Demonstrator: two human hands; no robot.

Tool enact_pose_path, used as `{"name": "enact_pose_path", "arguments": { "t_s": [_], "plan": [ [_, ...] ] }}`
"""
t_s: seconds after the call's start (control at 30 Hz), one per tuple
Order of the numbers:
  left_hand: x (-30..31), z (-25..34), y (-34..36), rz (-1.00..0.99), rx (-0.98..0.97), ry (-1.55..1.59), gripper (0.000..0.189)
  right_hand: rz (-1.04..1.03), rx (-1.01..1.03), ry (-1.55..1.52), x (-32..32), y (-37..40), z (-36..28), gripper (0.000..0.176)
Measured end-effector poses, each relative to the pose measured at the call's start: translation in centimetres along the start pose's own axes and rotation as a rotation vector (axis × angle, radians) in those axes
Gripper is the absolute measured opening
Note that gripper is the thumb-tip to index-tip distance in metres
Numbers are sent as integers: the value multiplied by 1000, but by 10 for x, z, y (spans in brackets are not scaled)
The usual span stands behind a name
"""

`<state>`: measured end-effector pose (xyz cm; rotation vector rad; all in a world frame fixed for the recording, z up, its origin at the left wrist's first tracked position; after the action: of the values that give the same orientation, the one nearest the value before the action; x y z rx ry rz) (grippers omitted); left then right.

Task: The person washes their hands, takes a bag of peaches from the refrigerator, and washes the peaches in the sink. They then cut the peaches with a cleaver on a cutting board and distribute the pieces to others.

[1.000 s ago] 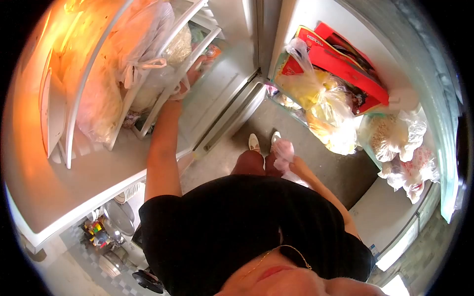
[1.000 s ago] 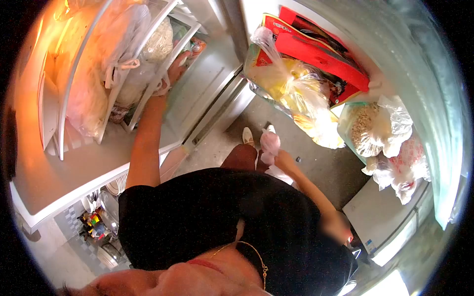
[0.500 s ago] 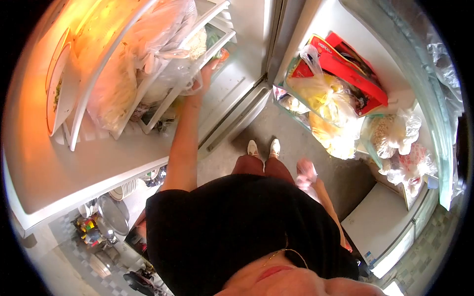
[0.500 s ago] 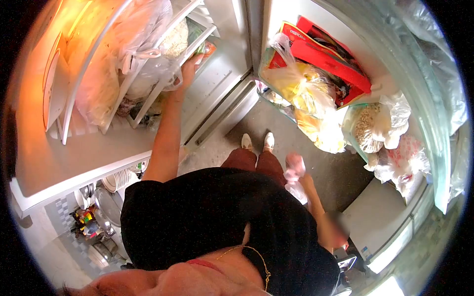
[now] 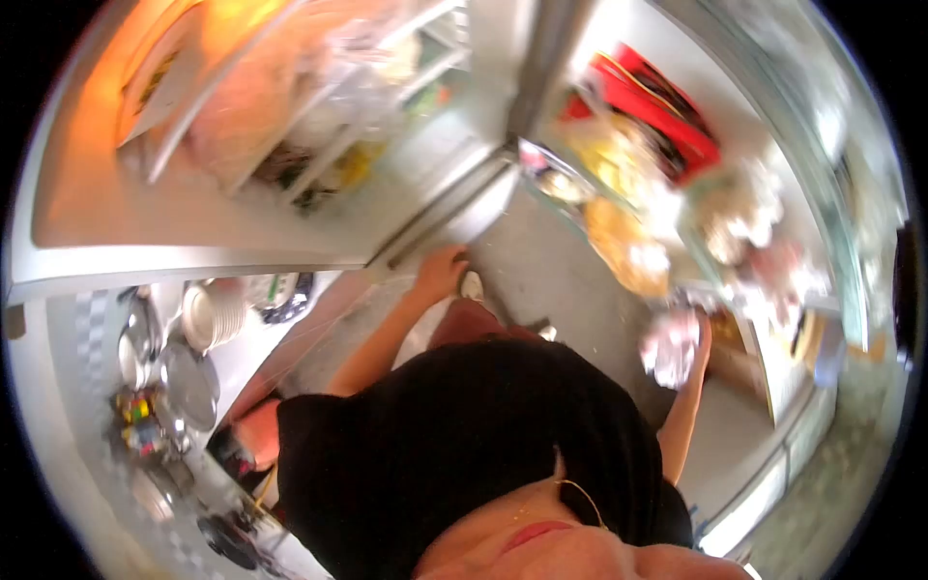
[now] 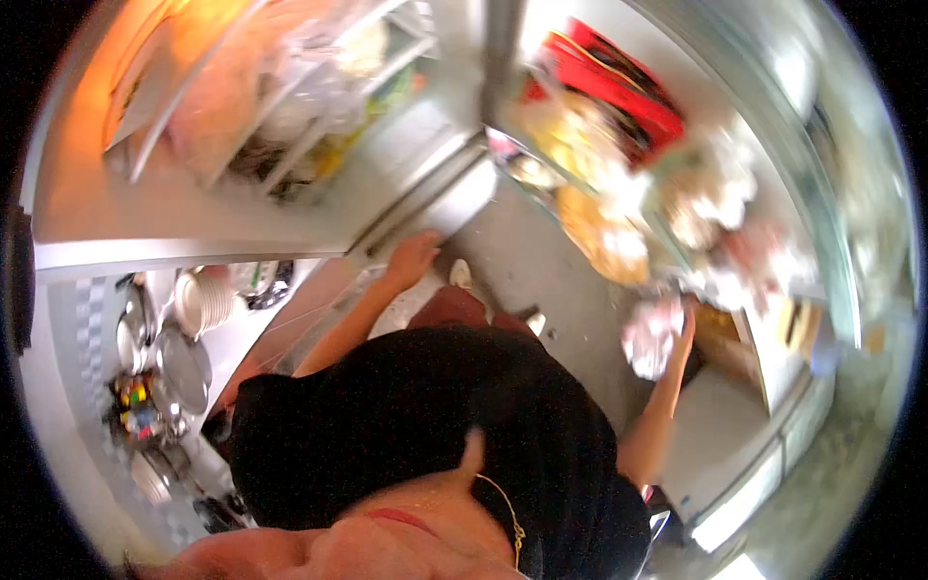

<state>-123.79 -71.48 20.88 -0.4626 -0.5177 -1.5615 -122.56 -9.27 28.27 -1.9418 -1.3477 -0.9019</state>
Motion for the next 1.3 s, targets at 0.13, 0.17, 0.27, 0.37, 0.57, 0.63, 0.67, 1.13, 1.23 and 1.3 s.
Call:
{"name": "enact_pose_path", "arguments": {
  "t_s": [0.13, 0.17, 0.27, 0.37, 0.57, 0.63, 0.67, 1.13, 1.23, 1.3],
  "plan": [
    [-24, 51, 28, -72, 25, 112, 22, 17, 108, -74, 41, -50, -27, 54],
    [-33, 68, 31, -102, -11, 129, 22, 5, 135, -98, 47, -64, -33, 55],
    [-58, 110, 41, -59, -45, 128, 20, -115, 87, -171, 50, -97, -47, 63],
    [-88, 151, 49, -12, -75, 222, 17, -274, 78, -192, 30, -109, -69, 66],
    [-165, 253, 80, -204, -94, 370, 18, 104, 739, 162, 28, -91, -78, 36],
    [-180, 276, 88, -250, -71, 381, 19, -130, 459, 95, 44, -65, -102, 38],
    [-192, 285, 91, -325, -101, 362, 19, -247, 536, 82, 0, -65, -74, 41],
    [-301, 395, 165, -1057, -277, 415, 72, -369, -341, -876, 23, 176, 13, 25],
    [-345, 392, 207, -1234, -462, 328, 73, -97, -649, -1203, 19, 245, 54, 24],
    [-370, 393, 254, -1371, -486, 338, 60, 70, -767, -1311, 9, 302, 94, 24]
  ]
}}
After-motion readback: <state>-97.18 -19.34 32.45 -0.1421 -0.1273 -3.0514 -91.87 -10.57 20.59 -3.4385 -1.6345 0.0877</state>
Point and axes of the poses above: each hand's wrist, its own y-axis away from the middle knuckle, its own x-axis out of the back of the hand, z = x × y, the point moved 8 cm from there along -y, towards the middle knuckle, and after that the axes turned 12 degrees about y, right-handed, at the moved point
